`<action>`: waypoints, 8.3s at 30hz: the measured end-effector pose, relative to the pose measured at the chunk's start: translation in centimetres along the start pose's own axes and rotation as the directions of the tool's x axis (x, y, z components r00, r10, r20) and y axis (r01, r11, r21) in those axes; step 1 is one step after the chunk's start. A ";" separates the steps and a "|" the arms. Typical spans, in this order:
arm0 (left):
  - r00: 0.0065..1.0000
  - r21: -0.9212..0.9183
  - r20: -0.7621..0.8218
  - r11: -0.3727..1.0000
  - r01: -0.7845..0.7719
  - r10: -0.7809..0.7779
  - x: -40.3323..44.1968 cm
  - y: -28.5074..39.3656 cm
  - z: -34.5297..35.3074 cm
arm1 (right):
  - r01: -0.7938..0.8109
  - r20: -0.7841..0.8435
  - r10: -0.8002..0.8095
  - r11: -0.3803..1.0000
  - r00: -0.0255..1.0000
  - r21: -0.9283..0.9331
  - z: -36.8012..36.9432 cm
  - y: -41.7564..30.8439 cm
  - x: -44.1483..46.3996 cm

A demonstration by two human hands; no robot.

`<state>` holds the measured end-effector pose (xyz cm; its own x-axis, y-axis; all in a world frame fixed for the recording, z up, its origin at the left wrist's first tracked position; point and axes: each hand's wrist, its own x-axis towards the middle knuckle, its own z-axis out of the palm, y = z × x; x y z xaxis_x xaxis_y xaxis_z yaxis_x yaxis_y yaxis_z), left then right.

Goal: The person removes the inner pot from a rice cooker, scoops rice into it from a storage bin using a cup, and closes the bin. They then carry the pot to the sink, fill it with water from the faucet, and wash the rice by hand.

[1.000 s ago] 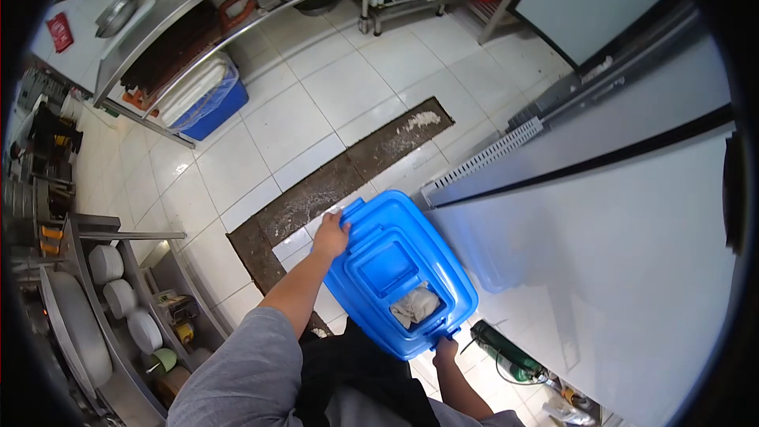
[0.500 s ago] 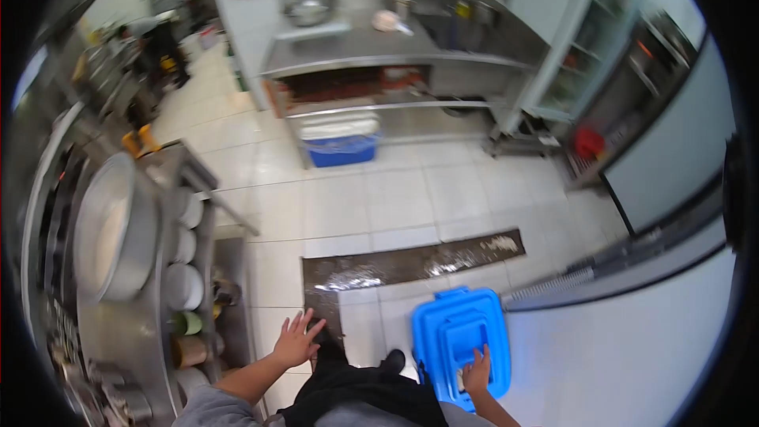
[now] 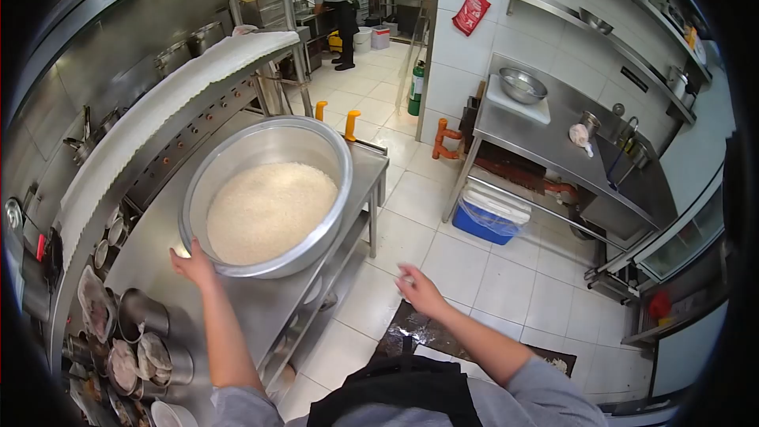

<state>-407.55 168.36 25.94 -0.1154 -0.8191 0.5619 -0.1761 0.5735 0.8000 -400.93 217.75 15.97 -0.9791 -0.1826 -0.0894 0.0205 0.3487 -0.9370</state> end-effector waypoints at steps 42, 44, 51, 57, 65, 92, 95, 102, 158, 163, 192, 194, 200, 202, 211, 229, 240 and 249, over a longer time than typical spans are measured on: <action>-0.157 -0.332 0.933 0.943 -0.026 0.324 -61.3 49.2 11.2 | 0.205 -0.867 0.396 0.862 0.302 0.464 -60.7 14.3 -25.8; -0.210 -0.345 0.918 0.938 -0.009 0.336 -67.2 52.4 13.4 | 0.177 -0.876 0.429 0.865 0.223 0.469 -65.2 15.6 -27.7; -0.409 -0.341 0.825 0.921 0.188 0.389 -89.5 66.8 23.5 | -0.024 -0.914 0.404 0.914 -0.030 0.405 -81.3 18.1 -27.9; -0.518 -0.430 0.707 0.874 0.227 0.482 -105.5 80.1 30.2 | 0.010 -0.924 0.299 0.952 -0.238 0.305 -92.3 20.8 -27.9; -0.503 -0.473 0.723 0.870 0.138 0.473 -120.4 87.2 36.9 | 0.024 -0.931 0.316 0.948 -0.185 0.317 -107.6 30.5 -25.6; -0.187 -0.838 0.507 0.430 -0.335 0.841 -135.1 100.5 61.3 | -0.234 -0.929 0.358 0.899 -0.092 0.370 -122.9 34.6 -15.5; -0.189 -0.840 0.512 0.442 -0.313 0.838 -133.0 99.2 61.4 | -0.219 -0.932 0.351 0.906 -0.093 0.363 -122.6 34.9 -14.5; -0.140 -0.727 0.661 0.585 -0.359 0.737 -129.3 98.3 63.3 | -0.180 -0.934 0.341 0.917 -0.109 0.356 -121.7 35.9 -11.7; -0.725 -0.860 0.506 0.334 -0.386 0.467 -129.5 103.6 44.7 | -0.360 -0.823 -0.401 0.757 0.404 -0.545 -165.2 63.5 19.2; -0.716 -0.853 0.521 0.304 -0.424 0.464 -129.7 104.4 44.4 | 0.434 -0.625 -0.104 0.806 0.774 0.403 -163.7 57.0 18.0; -0.689 -0.849 0.528 0.285 -0.446 0.497 -128.1 103.4 43.7 | 0.106 -0.754 0.005 0.990 0.657 0.098 -160.4 53.1 16.6; -0.695 -0.852 0.524 0.289 -0.437 0.493 -128.0 103.4 43.8 | -0.044 -0.763 -0.244 0.941 0.598 -0.335 -159.1 55.9 16.7; -0.680 -0.856 0.515 0.275 -0.437 0.522 -128.1 103.3 43.7 | -0.318 -0.549 0.045 0.853 0.835 -0.414 -157.2 65.8 16.9; -0.683 -0.856 0.515 0.272 -0.440 0.517 -128.2 103.5 43.8 | -0.428 -0.847 0.001 0.863 0.532 -0.268 -160.7 63.2 18.3; -0.695 -0.855 0.518 0.322 -0.406 0.498 -128.6 101.5 44.9 | -0.710 -0.784 0.026 0.445 0.620 -0.547 -165.9 65.7 19.3; -0.674 -0.861 0.508 0.299 -0.412 0.536 -129.1 102.9 44.5 | 0.024 -0.890 -0.111 0.993 0.442 -0.112 -170.5 57.2 17.3; -0.568 -0.828 0.559 0.362 -0.429 0.604 -134.9 106.8 41.4 | 0.024 -0.570 -0.066 0.996 0.819 -0.081 -167.9 44.6 22.4; -0.589 -0.786 0.618 0.383 -0.486 0.520 -134.8 107.4 40.5 | -0.035 -0.702 -0.128 0.976 0.701 -0.213 -167.0 43.9 29.2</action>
<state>-450.54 340.11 27.53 -0.6278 0.7770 -0.0451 0.7567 0.6229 0.1984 -462.41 381.28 28.61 -0.8310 0.4724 0.2938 0.0115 0.5425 -0.8400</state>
